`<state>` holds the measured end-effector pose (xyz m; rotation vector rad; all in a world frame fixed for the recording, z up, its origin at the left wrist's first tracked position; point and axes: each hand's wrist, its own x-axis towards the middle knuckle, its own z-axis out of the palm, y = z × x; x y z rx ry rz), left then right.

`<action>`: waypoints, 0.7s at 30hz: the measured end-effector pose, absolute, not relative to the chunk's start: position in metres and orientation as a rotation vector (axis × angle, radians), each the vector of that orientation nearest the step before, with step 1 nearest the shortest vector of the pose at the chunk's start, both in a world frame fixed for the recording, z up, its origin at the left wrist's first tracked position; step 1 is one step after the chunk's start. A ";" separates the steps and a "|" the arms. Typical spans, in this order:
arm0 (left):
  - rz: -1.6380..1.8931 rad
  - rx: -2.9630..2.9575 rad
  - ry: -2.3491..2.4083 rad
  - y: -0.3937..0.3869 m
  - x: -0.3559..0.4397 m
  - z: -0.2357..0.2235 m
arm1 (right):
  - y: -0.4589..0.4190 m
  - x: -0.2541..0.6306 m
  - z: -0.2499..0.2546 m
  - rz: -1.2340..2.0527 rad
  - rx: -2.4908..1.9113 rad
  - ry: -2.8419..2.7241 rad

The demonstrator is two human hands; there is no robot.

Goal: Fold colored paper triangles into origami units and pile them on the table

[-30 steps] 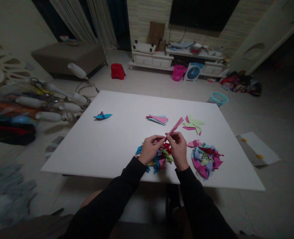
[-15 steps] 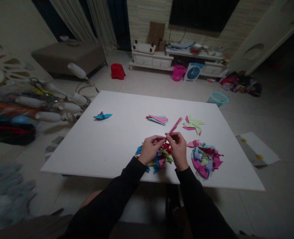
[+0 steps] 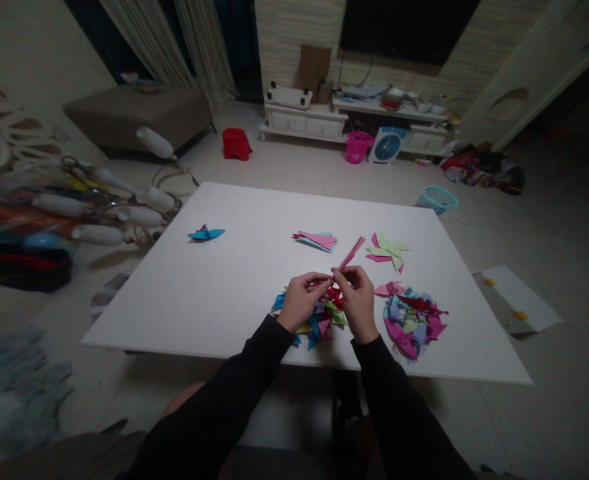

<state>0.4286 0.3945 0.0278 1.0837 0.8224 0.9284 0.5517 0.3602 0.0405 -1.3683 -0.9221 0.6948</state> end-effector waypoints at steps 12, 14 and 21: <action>0.928 1.084 0.814 0.396 0.429 0.025 | 0.360 0.552 0.041 0.680 -1.382 -0.929; 0.933 1.085 0.814 0.396 0.430 0.024 | 0.360 0.551 0.041 0.679 -1.383 -0.930; 0.928 1.093 0.828 0.395 0.429 0.026 | 0.360 0.551 0.041 0.676 -1.385 -0.937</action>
